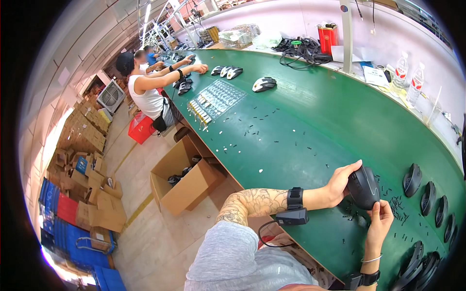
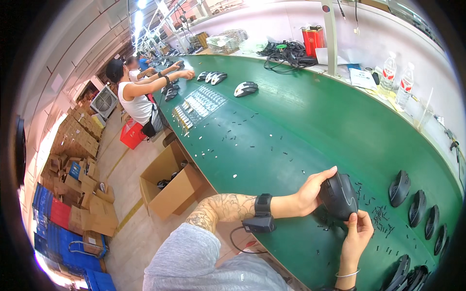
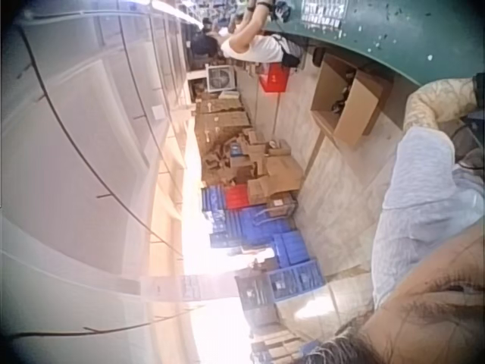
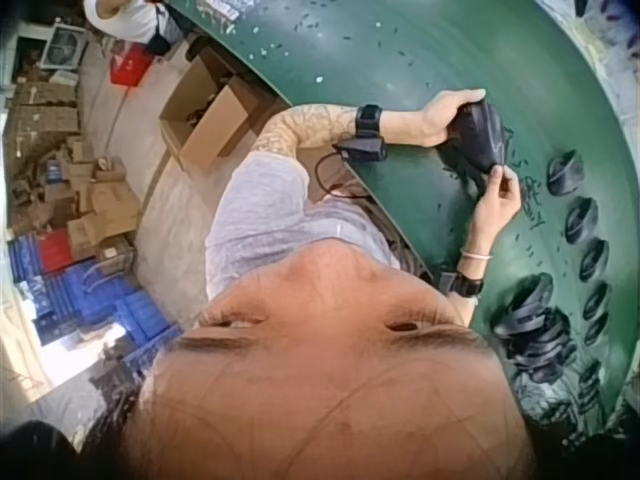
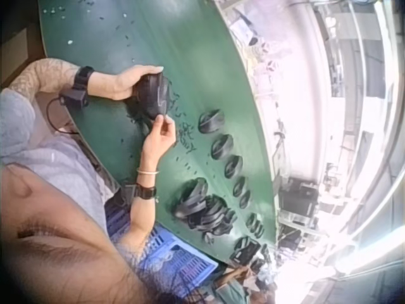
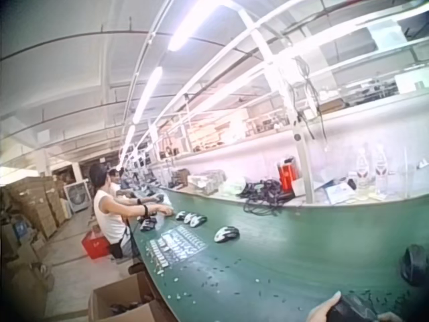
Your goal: The person assembles computer mice by hand at a green workbench. They repeatedly pick up a mouse body, insert a small black plastic piece into the underside, and place the assembled mouse on the table. The process is repeated for multiple units.
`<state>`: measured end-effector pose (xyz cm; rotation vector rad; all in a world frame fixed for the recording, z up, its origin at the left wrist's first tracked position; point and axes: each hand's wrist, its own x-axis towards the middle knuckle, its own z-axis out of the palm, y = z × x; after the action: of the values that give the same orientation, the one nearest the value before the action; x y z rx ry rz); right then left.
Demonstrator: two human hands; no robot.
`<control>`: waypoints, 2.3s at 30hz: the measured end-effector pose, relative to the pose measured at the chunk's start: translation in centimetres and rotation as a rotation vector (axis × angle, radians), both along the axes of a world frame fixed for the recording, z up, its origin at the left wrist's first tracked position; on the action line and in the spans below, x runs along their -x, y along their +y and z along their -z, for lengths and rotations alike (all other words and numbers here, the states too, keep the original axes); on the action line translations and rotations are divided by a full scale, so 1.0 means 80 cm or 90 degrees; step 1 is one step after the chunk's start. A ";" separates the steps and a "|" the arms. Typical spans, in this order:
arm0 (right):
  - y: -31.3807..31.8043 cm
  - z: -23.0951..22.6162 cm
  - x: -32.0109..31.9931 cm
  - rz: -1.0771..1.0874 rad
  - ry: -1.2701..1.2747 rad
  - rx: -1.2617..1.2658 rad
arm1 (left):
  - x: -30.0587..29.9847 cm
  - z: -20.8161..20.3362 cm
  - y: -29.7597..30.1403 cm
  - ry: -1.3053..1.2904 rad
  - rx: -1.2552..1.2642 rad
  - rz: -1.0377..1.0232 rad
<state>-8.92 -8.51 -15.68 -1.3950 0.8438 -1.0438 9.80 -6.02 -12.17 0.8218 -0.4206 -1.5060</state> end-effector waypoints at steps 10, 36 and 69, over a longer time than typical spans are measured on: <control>-0.002 -0.005 0.002 0.025 -0.110 -0.201 | 0.007 0.005 -0.001 0.086 0.027 0.046; 0.006 -0.012 -0.005 0.038 -0.006 -0.002 | 0.005 0.007 0.002 -0.005 0.014 0.023; -0.028 0.031 0.018 0.159 -0.088 0.270 | 0.282 -0.075 -0.096 -1.034 0.732 0.562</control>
<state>-10.37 -10.75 -18.14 -1.5691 0.7331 -1.5626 -12.78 -13.68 -6.14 0.7049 -2.7792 -0.6186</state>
